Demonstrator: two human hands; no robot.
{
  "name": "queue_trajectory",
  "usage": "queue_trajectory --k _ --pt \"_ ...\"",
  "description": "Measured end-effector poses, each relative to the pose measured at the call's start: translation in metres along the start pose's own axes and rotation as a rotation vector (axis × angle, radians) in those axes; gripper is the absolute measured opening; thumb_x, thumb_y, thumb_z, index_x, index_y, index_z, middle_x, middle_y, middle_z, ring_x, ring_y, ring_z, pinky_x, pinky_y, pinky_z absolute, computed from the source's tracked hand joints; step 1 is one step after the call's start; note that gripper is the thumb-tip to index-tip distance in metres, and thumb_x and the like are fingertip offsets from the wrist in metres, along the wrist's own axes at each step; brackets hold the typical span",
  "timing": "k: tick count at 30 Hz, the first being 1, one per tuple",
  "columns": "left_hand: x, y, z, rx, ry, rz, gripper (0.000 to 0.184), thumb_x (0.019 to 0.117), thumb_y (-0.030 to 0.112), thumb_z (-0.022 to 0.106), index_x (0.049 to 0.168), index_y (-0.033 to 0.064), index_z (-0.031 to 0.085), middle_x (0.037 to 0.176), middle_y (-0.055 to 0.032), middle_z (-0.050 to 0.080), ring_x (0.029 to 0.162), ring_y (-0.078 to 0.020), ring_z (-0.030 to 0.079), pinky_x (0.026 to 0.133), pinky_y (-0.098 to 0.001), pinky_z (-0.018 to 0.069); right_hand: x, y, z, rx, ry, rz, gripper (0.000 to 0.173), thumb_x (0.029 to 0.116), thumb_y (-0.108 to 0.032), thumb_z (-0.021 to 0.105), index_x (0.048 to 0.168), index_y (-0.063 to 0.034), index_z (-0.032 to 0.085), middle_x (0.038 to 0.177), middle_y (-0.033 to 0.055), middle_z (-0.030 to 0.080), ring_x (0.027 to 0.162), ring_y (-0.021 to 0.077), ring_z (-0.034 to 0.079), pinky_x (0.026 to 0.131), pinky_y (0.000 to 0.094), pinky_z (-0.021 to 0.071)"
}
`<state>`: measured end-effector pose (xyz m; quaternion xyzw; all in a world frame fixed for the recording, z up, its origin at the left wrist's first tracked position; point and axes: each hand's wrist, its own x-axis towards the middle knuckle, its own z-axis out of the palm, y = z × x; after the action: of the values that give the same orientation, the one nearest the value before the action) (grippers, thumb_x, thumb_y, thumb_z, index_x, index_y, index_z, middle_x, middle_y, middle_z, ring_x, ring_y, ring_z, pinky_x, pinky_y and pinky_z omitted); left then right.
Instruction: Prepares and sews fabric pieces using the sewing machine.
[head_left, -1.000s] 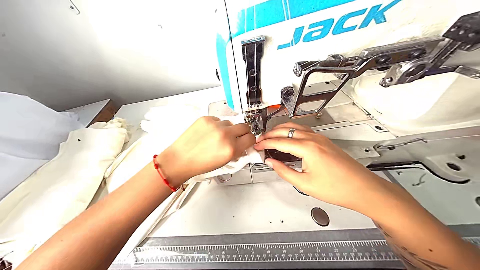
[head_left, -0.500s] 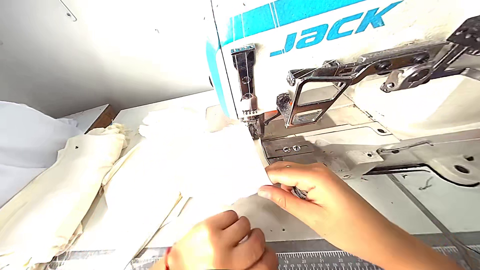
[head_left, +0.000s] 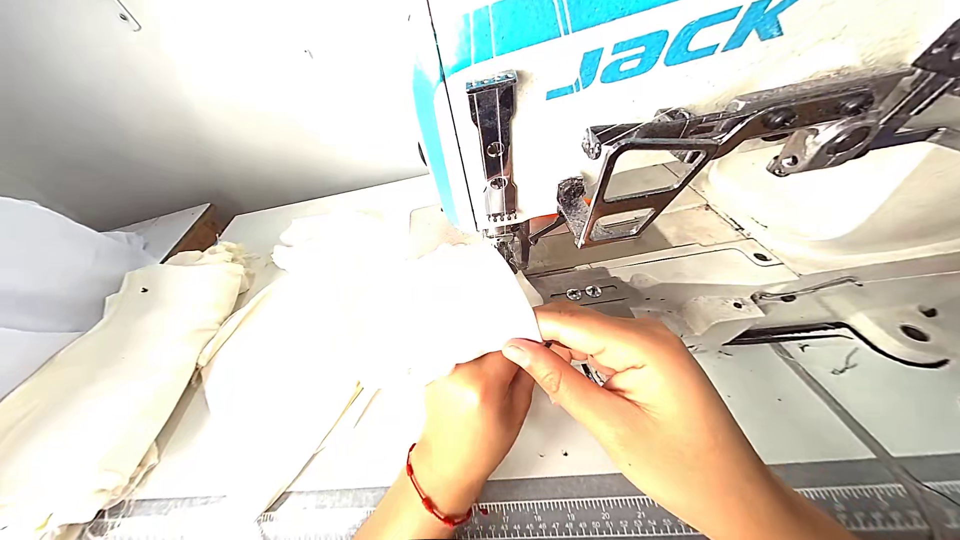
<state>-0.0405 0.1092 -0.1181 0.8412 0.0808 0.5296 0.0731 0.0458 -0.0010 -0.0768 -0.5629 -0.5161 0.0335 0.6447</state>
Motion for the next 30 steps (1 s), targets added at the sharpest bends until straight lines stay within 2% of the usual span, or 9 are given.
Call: queue_trajectory --k 6,8,12,14,16,17,21,25,30 --pt "-0.025 -0.045 -0.034 -0.038 -0.065 0.294 0.015 0.0994 0.014 0.061 0.087 0.0122 0.069 0.072 -0.0009 0.066 0.072 -0.0082 0.064 0.069 -0.0182 0.0487 -0.016 0.013 0.006 0.134 -0.104 0.044 0.024 0.104 -0.019 0.058 0.097 -0.0021 0.074 0.085 -0.002 0.07 0.068 -0.0052 0.059 0.06 0.0098 0.0491" --pt "-0.02 -0.036 -0.058 -0.098 -0.184 0.414 0.01 0.104 0.018 0.058 0.103 0.0139 0.067 0.093 -0.0001 0.073 0.08 -0.0103 0.066 0.075 -0.0218 0.0515 -0.017 0.017 0.003 0.07 -0.11 0.014 0.025 0.104 -0.02 0.058 0.095 -0.0029 0.074 0.084 -0.0011 0.071 0.069 -0.0049 0.059 0.061 0.0096 0.0493" --pt "0.044 -0.019 -0.08 -0.06 -0.442 0.484 0.025 0.1052 0.014 0.046 0.115 0.0133 0.069 0.112 -0.0011 0.076 0.067 -0.0122 0.062 0.055 -0.0269 0.0443 -0.009 0.018 -0.004 -0.196 -0.183 -0.14 0.023 0.0999 -0.025 0.061 0.088 -0.0095 0.074 0.079 -0.0024 0.068 0.071 -0.0046 0.058 0.064 0.0086 0.0463" --pt "0.081 -0.028 -0.069 -0.001 -0.565 0.597 0.026 0.093 0.012 0.05 0.096 0.0084 0.075 0.099 -0.0037 0.075 0.058 -0.0126 0.059 0.044 -0.0281 0.0402 0.0 0.013 -0.006 -0.281 -0.216 -0.155 0.024 0.0983 -0.029 0.063 0.087 -0.0128 0.075 0.074 -0.0059 0.064 0.065 -0.0055 0.052 0.058 0.0083 0.0418" --pt "0.107 -0.032 -0.066 0.001 -0.672 0.687 0.022 0.0873 0.016 0.053 0.071 0.0113 0.066 0.072 0.0005 0.06 0.053 -0.0096 0.051 0.043 -0.0266 0.0331 0.009 0.015 -0.01 -0.298 -0.214 -0.134 0.021 0.0961 -0.031 0.065 0.089 -0.0164 0.078 0.078 -0.009 0.067 0.068 -0.008 0.056 0.06 0.007 0.0456" --pt "0.117 -0.029 -0.068 -0.008 -0.705 0.722 0.022 0.085 0.018 0.053 0.066 0.0131 0.063 0.065 0.0032 0.054 0.053 -0.0078 0.048 0.044 -0.026 0.03 0.01 0.017 -0.011 -0.31 -0.196 -0.138 0.019 0.0952 -0.031 0.065 0.092 -0.0177 0.078 0.082 -0.0093 0.069 0.071 -0.008 0.06 0.062 0.0073 0.0487" --pt "0.134 -0.03 -0.068 0.004 -0.805 0.775 0.022 0.0815 0.024 0.055 0.062 0.0159 0.061 0.061 0.0059 0.052 0.053 -0.0072 0.05 0.044 -0.0269 0.0311 -0.003 0.018 -0.009 -0.212 -0.207 -0.135 0.028 0.0996 -0.032 0.064 0.086 -0.0102 0.074 0.079 -0.0039 0.068 0.073 -0.0053 0.058 0.064 0.0087 0.0463" --pt "0.134 -0.053 -0.057 0.068 -0.832 0.739 0.022 0.0846 0.025 0.054 0.07 0.0135 0.065 0.076 0.0008 0.065 0.06 -0.0128 0.061 0.045 -0.0322 0.0416 -0.01 0.025 -0.006 -0.153 -0.217 -0.13 0.032 0.1019 -0.029 0.063 0.083 -0.0048 0.071 0.084 0.0021 0.07 0.075 -0.002 0.06 0.065 0.0103 0.0474" --pt "0.13 -0.044 -0.06 -0.034 -0.762 0.766 0.023 0.0839 0.024 0.055 0.065 0.0142 0.062 0.069 0.0034 0.057 0.058 -0.0082 0.053 0.045 -0.0269 0.0332 -0.009 0.026 -0.004 -0.157 -0.188 -0.136 0.031 0.1021 -0.029 0.062 0.084 -0.0052 0.071 0.083 0.0011 0.07 0.077 -0.0027 0.061 0.069 0.0095 0.0483"
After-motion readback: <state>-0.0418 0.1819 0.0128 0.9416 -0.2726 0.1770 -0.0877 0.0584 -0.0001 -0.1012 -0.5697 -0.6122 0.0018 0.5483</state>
